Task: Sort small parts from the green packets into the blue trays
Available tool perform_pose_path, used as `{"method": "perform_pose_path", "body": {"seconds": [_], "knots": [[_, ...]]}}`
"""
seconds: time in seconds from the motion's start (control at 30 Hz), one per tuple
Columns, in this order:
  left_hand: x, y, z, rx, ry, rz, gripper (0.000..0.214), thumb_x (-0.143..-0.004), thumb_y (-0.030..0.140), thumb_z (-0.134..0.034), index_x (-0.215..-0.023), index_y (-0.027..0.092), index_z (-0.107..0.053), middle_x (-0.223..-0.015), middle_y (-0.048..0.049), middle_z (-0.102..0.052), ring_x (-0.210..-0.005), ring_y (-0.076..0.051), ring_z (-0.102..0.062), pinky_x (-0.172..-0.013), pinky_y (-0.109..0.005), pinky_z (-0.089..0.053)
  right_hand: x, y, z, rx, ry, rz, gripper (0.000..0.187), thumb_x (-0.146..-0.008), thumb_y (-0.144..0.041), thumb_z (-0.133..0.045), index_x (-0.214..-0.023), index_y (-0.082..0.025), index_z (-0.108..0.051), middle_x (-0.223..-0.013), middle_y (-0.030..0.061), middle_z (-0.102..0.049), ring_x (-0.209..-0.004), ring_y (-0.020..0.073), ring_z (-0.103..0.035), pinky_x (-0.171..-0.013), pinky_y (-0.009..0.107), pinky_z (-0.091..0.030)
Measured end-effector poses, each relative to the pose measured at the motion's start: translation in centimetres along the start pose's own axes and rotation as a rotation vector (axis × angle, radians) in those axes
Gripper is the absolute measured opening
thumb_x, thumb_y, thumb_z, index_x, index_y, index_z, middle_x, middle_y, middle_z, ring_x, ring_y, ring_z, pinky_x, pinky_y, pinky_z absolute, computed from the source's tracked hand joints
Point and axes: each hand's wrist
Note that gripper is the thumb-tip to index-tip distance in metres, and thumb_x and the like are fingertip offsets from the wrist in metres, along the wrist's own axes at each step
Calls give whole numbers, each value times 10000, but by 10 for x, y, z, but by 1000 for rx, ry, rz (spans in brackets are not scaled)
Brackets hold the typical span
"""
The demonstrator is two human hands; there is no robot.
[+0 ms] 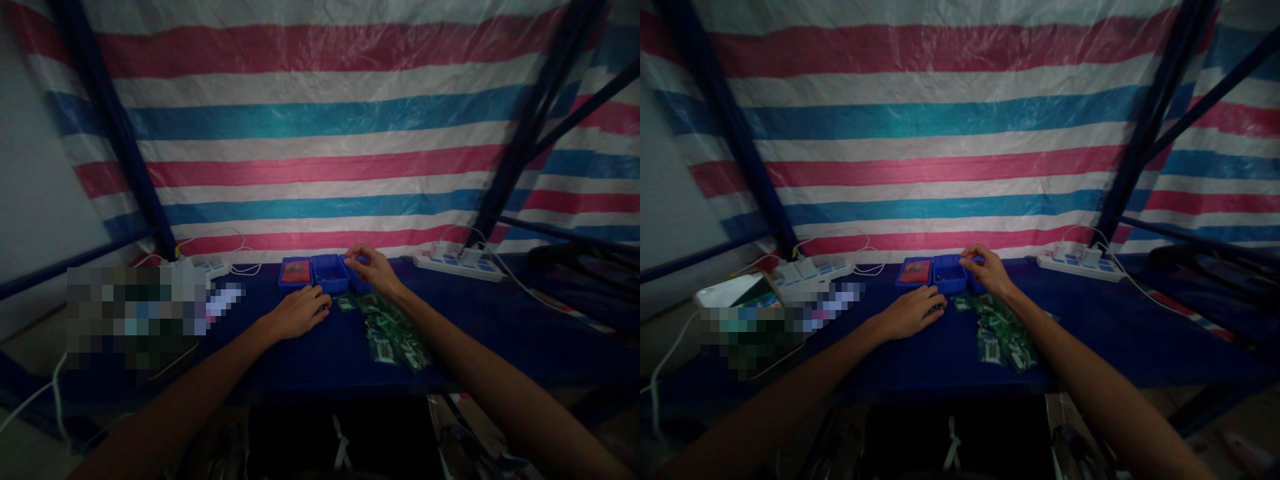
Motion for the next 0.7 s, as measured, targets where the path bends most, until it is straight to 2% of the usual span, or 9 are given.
{"method": "perform_pose_path", "body": {"seconds": [0.33, 0.7], "knots": [[1, -1, -1, 21, 7, 9, 189, -1090, 350, -460, -1144, 233, -599, -1114, -51, -585, -1037, -215, -567, -937, -345, -474, -2, 5, 0, -50, 23, -8, 368, -849, -519, -736, -1009, -210, -613, -814, -30, -562, -448, 75, -458, -377, 233, -367], [1, -1, 3, 65, 0, 6, 206, -1093, 351, -445, -1151, 234, -604, -1102, -53, -586, -1040, -216, -567, -950, -350, -478, -2, 4, 0, -51, 17, -27, 401, -862, -581, -713, -982, -208, -631, -763, -16, -590, -452, 89, -461, -384, 238, -365]]}}
Point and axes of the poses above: each hand's wrist, its own x-axis away from the middle knuckle, its own z-axis out of the back of the hand, y = z × x
